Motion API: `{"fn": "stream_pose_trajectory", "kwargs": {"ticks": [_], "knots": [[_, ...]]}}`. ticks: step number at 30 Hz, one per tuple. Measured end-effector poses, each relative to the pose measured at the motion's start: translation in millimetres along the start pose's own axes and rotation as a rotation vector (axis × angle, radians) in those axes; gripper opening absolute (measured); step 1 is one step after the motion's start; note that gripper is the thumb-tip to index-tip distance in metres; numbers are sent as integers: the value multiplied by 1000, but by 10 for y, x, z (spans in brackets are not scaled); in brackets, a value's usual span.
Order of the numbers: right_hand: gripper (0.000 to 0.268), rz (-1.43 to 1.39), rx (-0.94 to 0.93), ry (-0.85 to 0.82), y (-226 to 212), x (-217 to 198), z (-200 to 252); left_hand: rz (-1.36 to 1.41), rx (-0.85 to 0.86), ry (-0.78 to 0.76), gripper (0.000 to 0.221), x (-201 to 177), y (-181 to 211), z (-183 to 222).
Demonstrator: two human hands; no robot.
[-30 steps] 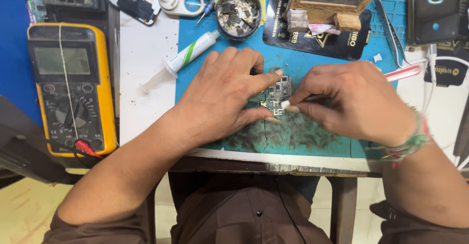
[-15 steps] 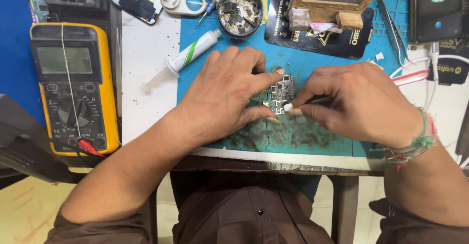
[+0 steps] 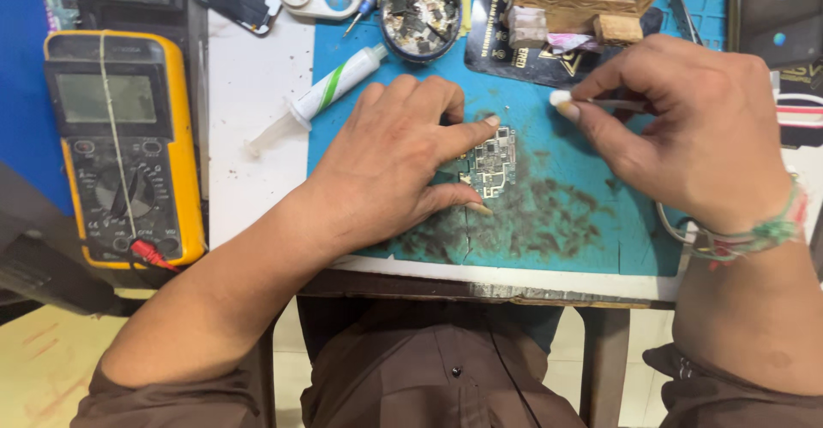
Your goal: The person cleans a mobile phone circuit board using a cotton swab and then uses a heat gun and tweezers to remove components.
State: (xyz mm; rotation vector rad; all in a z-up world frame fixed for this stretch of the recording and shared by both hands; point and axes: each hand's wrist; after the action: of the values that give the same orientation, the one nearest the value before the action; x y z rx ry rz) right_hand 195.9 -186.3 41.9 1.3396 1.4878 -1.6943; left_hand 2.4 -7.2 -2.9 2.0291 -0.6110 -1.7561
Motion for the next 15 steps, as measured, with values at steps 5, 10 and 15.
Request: {"fn": "stream_pose_trajectory", "kwargs": {"ticks": [5, 10, 15], "knots": [[11, 87, -60, 55, -22, 28, -16, 0, -10, -6, 61, -6, 8, -7], [12, 141, -120, 78, 18, 54, 3, 12, -20, -11, 62, -10, 8, -12], [9, 147, -152, 106, 78, 114, 42, 8, -9, -9, 62, -8, 3, -14]]}}
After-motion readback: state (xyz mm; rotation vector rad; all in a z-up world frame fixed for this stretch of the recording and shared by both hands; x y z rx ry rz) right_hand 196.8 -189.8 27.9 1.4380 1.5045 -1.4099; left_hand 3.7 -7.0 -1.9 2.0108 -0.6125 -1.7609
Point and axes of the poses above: each hand's wrist, its own z-axis away from the middle knuckle, its own x-axis out of the palm, y = z × x, and after that the axes turned 2 degrees about -y, right-handed
